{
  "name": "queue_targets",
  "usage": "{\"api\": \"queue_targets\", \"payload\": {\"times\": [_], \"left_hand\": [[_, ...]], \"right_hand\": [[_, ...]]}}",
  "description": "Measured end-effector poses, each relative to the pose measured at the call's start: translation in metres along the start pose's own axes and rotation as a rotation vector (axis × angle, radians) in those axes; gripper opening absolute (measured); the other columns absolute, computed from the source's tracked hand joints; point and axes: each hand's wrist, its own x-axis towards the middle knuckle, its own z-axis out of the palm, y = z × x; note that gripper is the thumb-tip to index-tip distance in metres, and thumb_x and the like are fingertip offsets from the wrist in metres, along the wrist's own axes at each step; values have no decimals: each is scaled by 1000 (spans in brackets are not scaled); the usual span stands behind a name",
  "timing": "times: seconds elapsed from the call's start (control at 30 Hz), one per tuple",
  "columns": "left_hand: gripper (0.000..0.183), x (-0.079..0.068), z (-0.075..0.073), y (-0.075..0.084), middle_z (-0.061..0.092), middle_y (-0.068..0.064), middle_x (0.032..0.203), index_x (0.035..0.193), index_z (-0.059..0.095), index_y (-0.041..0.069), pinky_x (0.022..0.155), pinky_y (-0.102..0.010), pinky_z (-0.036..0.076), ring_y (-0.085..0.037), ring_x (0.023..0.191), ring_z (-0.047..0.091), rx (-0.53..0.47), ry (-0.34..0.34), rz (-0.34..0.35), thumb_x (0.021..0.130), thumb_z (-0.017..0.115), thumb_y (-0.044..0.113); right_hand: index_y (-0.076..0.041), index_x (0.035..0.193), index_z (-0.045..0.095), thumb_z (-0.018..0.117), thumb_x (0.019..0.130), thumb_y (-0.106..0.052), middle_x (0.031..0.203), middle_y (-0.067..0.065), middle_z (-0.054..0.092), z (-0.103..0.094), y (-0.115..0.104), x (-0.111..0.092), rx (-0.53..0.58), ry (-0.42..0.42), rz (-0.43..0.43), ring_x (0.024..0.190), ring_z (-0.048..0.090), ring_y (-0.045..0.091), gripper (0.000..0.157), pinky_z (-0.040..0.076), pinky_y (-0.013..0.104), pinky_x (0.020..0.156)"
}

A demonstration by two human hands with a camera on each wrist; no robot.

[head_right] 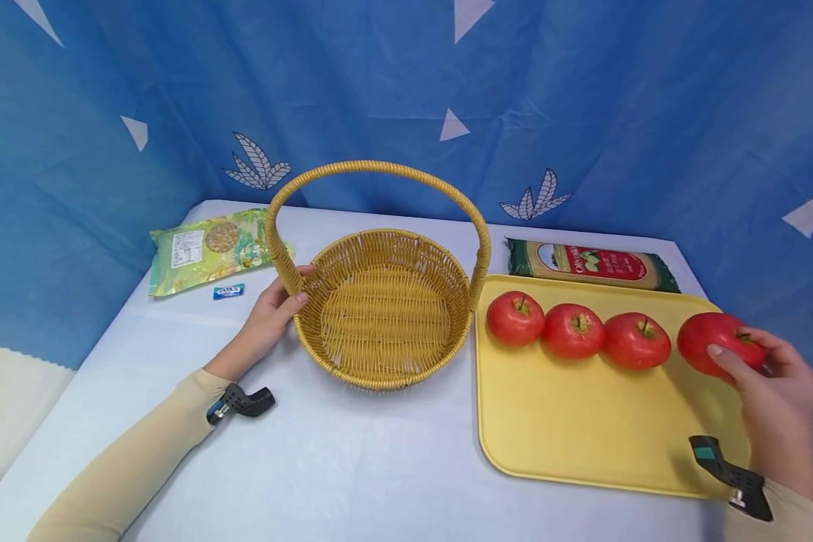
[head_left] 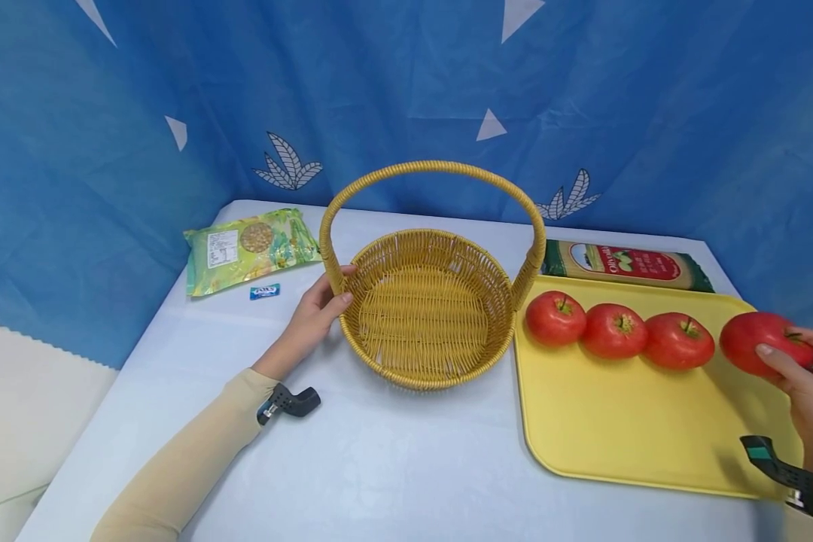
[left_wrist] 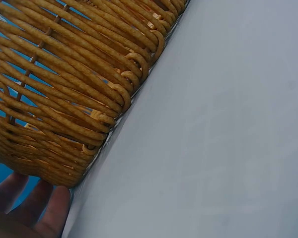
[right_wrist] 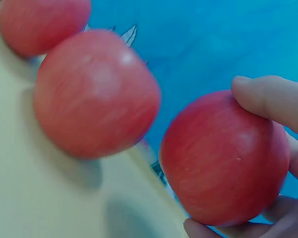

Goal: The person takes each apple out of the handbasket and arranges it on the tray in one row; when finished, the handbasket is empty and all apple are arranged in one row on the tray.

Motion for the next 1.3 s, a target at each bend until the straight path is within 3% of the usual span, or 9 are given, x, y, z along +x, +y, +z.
{"api": "queue_targets", "payload": {"times": [0.27, 0.33, 0.4, 0.5, 0.57, 0.63, 0.97, 1.1, 1.3], "left_hand": [[50, 1, 1, -2, 39, -16, 162, 154, 41, 9, 123, -56, 32, -38, 147, 41, -1, 6, 9, 104, 51, 13], [50, 2, 1, -2, 39, -16, 162, 153, 41, 9, 122, -56, 33, -38, 147, 41, -5, 4, 11, 104, 51, 13], [50, 2, 2, -2, 39, -16, 161, 153, 41, 9, 122, -56, 33, -38, 146, 42, -6, 3, 10, 104, 51, 13], [50, 2, 2, -1, 40, -16, 161, 153, 41, 9, 122, -56, 33, -38, 146, 42, -6, 3, 10, 104, 51, 13], [50, 1, 2, 0, 39, -16, 162, 153, 41, 9, 122, -56, 33, -38, 147, 42, -3, 3, 8, 104, 51, 13], [50, 1, 2, 0, 39, -15, 162, 154, 41, 10, 122, -56, 33, -38, 147, 41, -1, 2, 7, 105, 51, 13], [50, 0, -1, -3, 39, -13, 162, 154, 41, 11, 122, -56, 33, -36, 147, 41, 9, 13, 4, 105, 51, 14], [50, -1, -1, -2, 40, -14, 162, 154, 41, 11, 121, -56, 34, -36, 146, 42, 7, 12, 7, 105, 52, 14], [50, 1, 0, -2, 40, -14, 162, 154, 41, 9, 122, -56, 33, -36, 146, 42, 5, 8, 11, 105, 52, 14]], "right_hand": [[-33, 115, 58, 75, 90, -7, 111, -21, 48, 3, 7, -2, -198, 61, 121, 102, 42, -4, 40, 45, -2, 60], [-36, 121, 56, 75, 90, -11, 120, -25, 47, 4, 8, -2, -265, 98, 162, 110, 39, -6, 44, 49, -1, 71], [-40, 126, 54, 74, 92, -14, 132, -27, 46, 6, 9, -2, -349, 132, 186, 118, 36, -6, 47, 47, 5, 95], [-44, 133, 50, 69, 96, -19, 156, -18, 41, 11, 13, -2, -489, 156, 200, 135, 34, -2, 49, 31, 19, 120], [-45, 136, 48, 65, 98, -20, 164, -13, 34, 13, 16, -1, -553, 156, 194, 143, 32, 1, 49, 27, 31, 125], [-46, 141, 45, 62, 100, -22, 168, -10, 28, 14, 17, 0, -603, 142, 197, 150, 28, 6, 51, 28, 33, 126], [-43, 149, 42, 63, 99, -28, 169, -9, 25, 18, 18, 1, -610, 83, 220, 143, 28, 0, 56, 29, 34, 125], [-46, 143, 43, 63, 100, -27, 168, -7, 28, 19, 18, 0, -628, 80, 209, 140, 30, 0, 52, 30, 33, 124], [-47, 125, 48, 66, 98, -20, 142, -27, 43, 16, 21, -3, -559, 97, 187, 122, 33, -7, 42, 31, 24, 122]]}}
